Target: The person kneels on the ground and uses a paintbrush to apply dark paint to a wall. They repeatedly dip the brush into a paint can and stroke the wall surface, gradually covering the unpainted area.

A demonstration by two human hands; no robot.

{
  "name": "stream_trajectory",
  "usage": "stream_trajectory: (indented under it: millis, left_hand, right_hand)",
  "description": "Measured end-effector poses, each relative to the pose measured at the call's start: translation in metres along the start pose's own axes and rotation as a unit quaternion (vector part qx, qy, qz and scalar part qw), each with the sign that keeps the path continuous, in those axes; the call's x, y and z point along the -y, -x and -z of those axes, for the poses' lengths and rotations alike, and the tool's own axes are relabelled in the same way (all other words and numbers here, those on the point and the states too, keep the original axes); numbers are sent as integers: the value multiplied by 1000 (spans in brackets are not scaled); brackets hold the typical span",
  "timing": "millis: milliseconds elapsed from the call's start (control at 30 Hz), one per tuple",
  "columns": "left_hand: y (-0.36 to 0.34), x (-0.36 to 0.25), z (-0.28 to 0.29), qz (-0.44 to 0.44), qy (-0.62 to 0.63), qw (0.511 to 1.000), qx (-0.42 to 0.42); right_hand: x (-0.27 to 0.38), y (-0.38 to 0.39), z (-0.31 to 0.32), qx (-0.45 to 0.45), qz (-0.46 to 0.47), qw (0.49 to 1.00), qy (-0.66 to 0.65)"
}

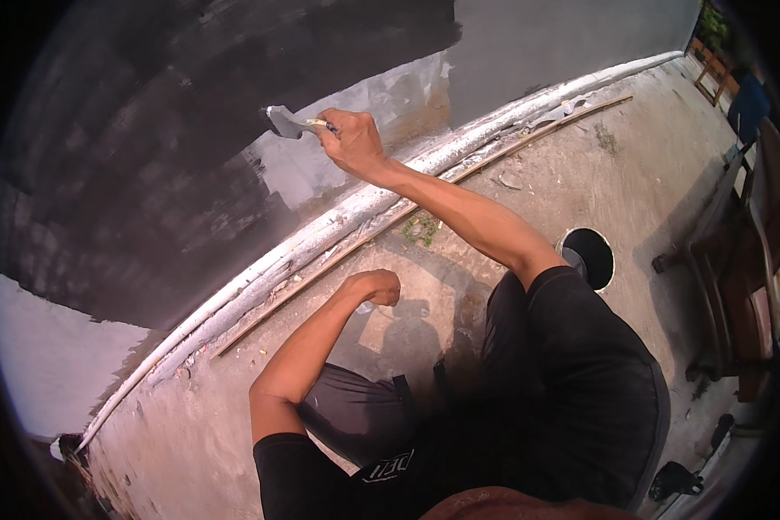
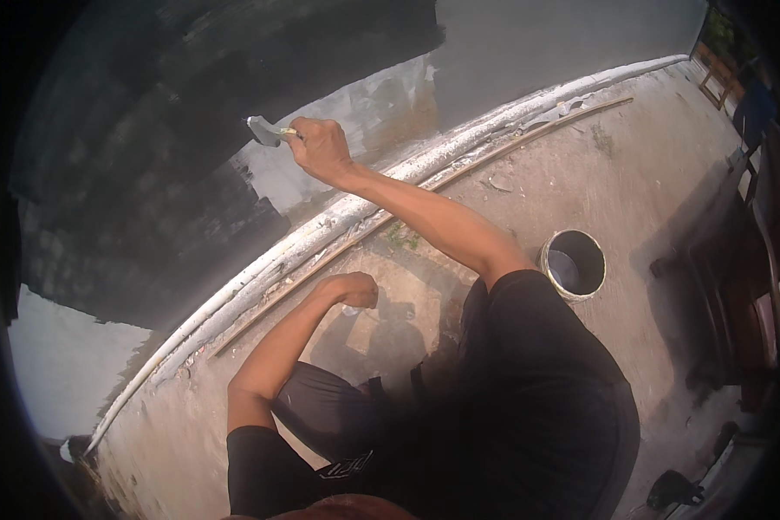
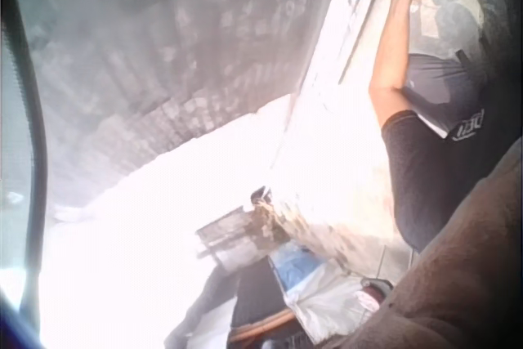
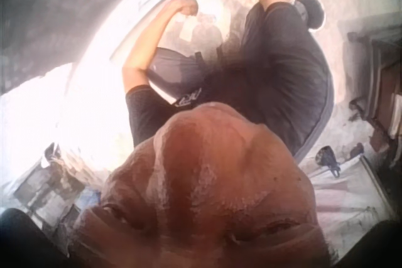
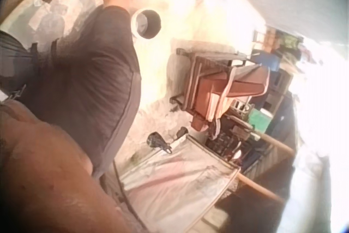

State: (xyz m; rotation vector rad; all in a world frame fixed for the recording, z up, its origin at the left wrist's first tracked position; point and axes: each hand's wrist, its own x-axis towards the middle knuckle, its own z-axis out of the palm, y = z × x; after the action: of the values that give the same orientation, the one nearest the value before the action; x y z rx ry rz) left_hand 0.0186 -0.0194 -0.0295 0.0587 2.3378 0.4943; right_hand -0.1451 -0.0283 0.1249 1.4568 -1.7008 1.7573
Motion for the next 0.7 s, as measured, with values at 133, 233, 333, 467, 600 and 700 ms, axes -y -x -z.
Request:
stream_trajectory:
  millis: [133,233,333,467,600,700]
  left_hand:
    - [-2,5,-1,16,-2,1000,-3]
    - [-9,20,-18,-17,-13,1000,-6]
    - [-17,21,-16,-61,22,998,-4]
    - [-5,-27,16,68,27,995,63]
    - [-10,-15,14,48,51,996,61]
    - [-15,-14,19,36,30,998,51]
  right_hand:
    - [19,6,98,39,-84,996,-4]
    - [33,30,215,29,-211,975,69]
    - [32,73,341,0,-265,950,166]
    - [58,141,449,15,-342,887,310]
    - [52,193,470,72,-447,806,382]
    - [20,238,471,118,-442,779,429]
